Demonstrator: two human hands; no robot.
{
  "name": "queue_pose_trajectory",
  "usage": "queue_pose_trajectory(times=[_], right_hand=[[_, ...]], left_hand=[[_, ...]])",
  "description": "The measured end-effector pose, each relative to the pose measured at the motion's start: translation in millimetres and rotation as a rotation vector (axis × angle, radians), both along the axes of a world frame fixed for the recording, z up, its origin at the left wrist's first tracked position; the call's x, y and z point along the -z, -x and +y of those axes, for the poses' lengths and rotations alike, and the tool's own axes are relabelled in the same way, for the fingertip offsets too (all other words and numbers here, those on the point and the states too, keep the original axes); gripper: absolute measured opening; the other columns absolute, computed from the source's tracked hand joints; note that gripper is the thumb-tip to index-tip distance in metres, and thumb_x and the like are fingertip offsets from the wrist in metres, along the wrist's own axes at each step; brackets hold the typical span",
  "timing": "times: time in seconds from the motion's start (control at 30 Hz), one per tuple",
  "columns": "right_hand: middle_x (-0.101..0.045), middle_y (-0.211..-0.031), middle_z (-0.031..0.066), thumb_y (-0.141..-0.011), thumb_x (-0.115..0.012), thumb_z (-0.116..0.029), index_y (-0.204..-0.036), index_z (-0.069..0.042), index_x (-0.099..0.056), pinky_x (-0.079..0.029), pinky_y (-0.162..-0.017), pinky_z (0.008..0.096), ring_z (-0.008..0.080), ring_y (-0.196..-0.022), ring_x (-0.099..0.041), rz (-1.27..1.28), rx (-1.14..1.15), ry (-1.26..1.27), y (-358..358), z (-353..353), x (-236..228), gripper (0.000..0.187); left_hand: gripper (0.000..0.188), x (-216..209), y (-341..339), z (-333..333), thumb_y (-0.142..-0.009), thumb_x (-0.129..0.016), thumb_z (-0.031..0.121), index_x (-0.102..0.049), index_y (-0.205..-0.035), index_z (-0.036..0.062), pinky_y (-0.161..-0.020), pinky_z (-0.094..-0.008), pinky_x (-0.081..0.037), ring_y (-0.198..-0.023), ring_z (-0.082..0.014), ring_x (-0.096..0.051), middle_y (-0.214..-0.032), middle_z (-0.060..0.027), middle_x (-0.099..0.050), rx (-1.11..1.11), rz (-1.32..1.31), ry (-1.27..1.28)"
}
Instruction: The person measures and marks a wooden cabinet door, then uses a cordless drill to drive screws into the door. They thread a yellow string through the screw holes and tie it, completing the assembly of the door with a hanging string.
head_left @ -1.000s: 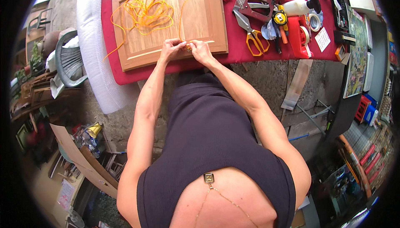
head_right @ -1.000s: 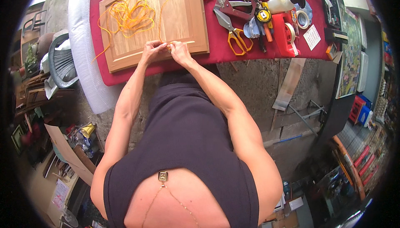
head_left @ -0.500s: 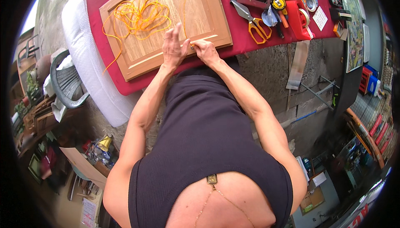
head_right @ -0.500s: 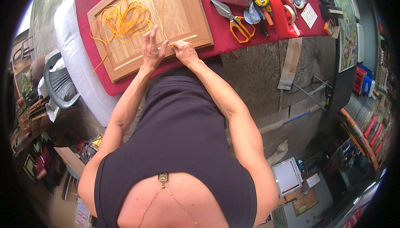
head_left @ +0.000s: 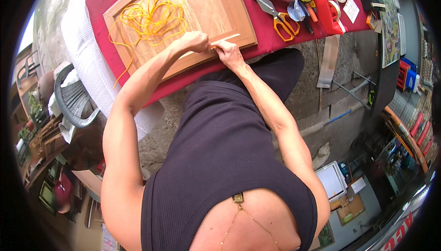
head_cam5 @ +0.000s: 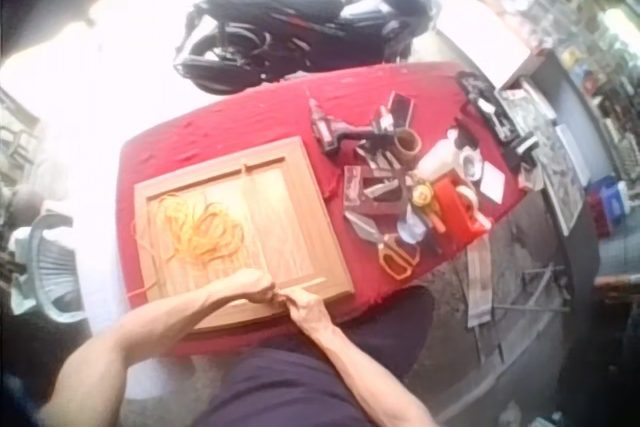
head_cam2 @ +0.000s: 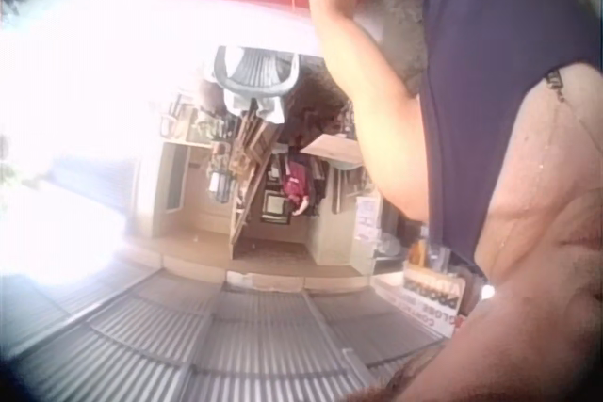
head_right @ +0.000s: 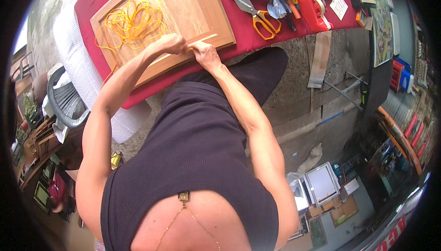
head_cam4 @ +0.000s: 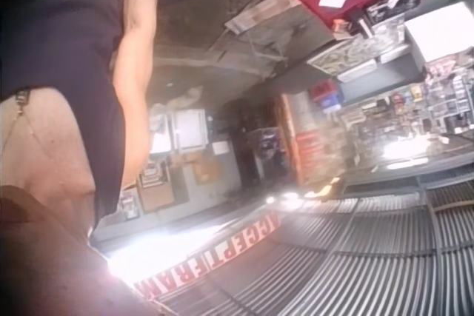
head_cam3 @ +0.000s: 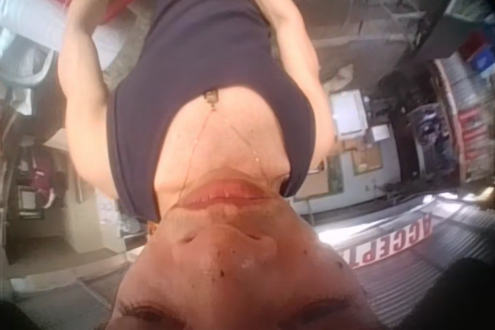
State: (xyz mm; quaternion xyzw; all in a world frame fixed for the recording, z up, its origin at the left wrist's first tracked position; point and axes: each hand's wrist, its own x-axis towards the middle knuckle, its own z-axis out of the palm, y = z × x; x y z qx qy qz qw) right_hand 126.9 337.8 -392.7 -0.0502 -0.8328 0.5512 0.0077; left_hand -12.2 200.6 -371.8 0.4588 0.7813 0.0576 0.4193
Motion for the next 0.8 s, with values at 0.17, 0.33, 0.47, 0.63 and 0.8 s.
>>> queue_pose_trajectory(times=[0.17, 0.33, 0.47, 0.63, 0.8], right_hand=[[-0.066, -0.088, 0.0167, -0.082, -0.058, -0.005, -0.098, -0.004, -0.066, -0.052, -0.071, 0.0370, 0.0325, -0.083, -0.065, -0.022, 0.000, -0.007, -1, 2, -5, 0.018], [-0.067, -0.088, 0.0168, -0.083, -0.059, -0.009, -0.095, -0.003, -0.068, -0.052, -0.071, 0.0356, 0.0307, -0.084, -0.066, -0.059, 0.023, 0.025, 1, 3, -7, 0.016], [-0.068, -0.089, 0.0168, -0.086, -0.060, -0.014, -0.099, -0.003, -0.069, -0.052, -0.073, 0.0327, 0.0255, -0.084, -0.068, -0.199, 0.076, 0.147, 6, 7, -16, 0.019], [-0.069, -0.085, 0.0174, -0.087, -0.062, -0.021, -0.106, -0.003, -0.067, -0.051, -0.070, 0.0301, 0.0215, -0.078, -0.068, -0.299, 0.123, 0.122, 9, 9, -13, 0.026], [-0.064, -0.065, 0.0125, -0.087, -0.063, -0.023, -0.112, -0.001, -0.063, -0.047, -0.057, 0.0306, 0.0173, -0.059, -0.061, -0.401, 0.164, 0.176, 14, 11, -16, 0.033]], left_hand=[[0.019, -2, 5, 7, -0.077, -0.054, 0.016, -0.067, -0.075, 0.0026, -0.057, -0.0373, -0.052, -0.056, -0.0230, -0.066, -0.063, -0.0087, -0.066, -0.201, -0.308, 0.094], [0.012, -2, -10, -4, -0.069, -0.059, 0.012, -0.067, -0.070, 0.0026, -0.056, -0.0393, -0.049, -0.055, -0.0295, -0.062, -0.060, -0.0111, -0.063, -0.093, 0.088, -0.378], [0.005, 8, -11, -11, -0.067, -0.060, 0.010, -0.063, -0.070, 0.0058, -0.064, -0.0381, -0.046, -0.060, -0.0282, -0.060, -0.062, -0.0098, -0.060, 0.015, 0.128, -0.539], [0.011, 8, -12, -13, -0.070, -0.064, 0.013, -0.058, -0.079, 0.0124, -0.067, -0.0342, -0.044, -0.063, -0.0204, -0.058, -0.065, -0.0021, -0.052, 0.219, 0.361, -0.855], [0.013, 17, -14, -22, -0.070, -0.064, 0.011, -0.058, -0.081, 0.0118, -0.060, -0.0331, -0.046, -0.064, -0.0188, -0.059, -0.070, -0.0023, -0.053, 0.207, 0.357, -0.858]])
